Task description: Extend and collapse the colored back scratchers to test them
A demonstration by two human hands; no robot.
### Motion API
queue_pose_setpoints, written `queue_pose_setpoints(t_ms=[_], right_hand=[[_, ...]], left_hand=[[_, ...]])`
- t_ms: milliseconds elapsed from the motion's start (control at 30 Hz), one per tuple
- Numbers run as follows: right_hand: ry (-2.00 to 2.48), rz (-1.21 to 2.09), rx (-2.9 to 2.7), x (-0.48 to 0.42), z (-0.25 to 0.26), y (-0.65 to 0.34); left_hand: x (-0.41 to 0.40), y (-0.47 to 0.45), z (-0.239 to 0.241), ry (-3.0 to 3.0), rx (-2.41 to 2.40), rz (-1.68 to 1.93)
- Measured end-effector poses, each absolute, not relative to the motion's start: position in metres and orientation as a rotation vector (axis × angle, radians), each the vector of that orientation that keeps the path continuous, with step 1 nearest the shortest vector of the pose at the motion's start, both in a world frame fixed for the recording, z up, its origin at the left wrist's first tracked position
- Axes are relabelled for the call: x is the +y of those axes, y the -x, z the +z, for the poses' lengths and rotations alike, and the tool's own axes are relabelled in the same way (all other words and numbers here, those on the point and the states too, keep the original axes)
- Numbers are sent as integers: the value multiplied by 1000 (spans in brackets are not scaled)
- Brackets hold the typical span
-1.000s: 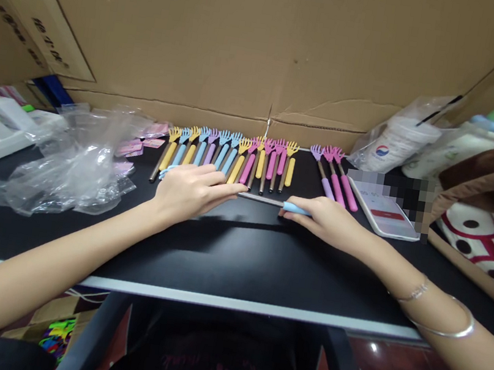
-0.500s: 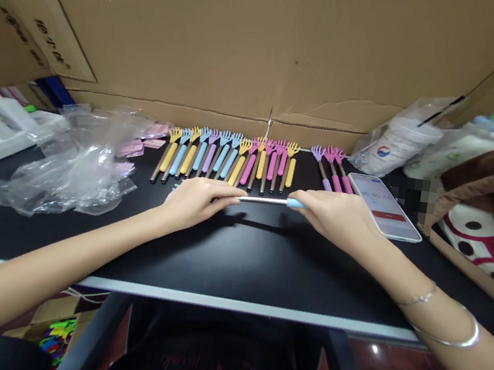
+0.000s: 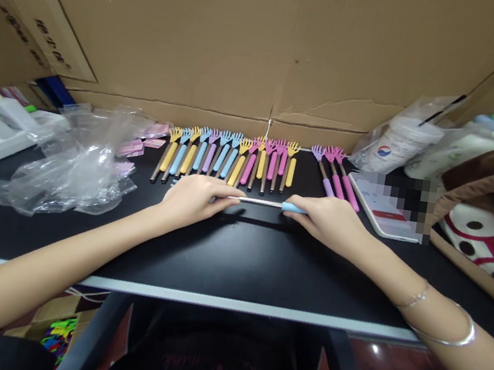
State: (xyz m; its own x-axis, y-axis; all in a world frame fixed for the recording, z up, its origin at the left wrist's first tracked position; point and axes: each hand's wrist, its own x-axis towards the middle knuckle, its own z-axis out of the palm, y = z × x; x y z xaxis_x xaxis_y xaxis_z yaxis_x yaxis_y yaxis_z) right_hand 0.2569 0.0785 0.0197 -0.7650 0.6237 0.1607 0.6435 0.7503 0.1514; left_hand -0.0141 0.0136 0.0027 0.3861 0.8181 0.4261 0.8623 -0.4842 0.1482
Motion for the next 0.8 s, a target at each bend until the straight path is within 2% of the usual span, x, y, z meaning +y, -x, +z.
queue_pose_setpoints(t_ms=[233, 333, 467, 667, 800], right_hand=[[1051, 146, -2907, 78, 23, -254], [1065, 230, -2921, 78, 25, -253], [1046, 99, -2896, 76, 26, -255], [694, -282, -2742, 59, 52, -258], [477, -318, -2596, 23, 75, -269]], left_hand=[[10, 14, 5, 2283, -1229, -616], [10, 14, 5, 2282, -1191, -578], [10, 11, 5, 2300, -1239, -627], [11, 6, 0, 2346, -1294, -649], [12, 7, -2, 2376, -1306, -671]])
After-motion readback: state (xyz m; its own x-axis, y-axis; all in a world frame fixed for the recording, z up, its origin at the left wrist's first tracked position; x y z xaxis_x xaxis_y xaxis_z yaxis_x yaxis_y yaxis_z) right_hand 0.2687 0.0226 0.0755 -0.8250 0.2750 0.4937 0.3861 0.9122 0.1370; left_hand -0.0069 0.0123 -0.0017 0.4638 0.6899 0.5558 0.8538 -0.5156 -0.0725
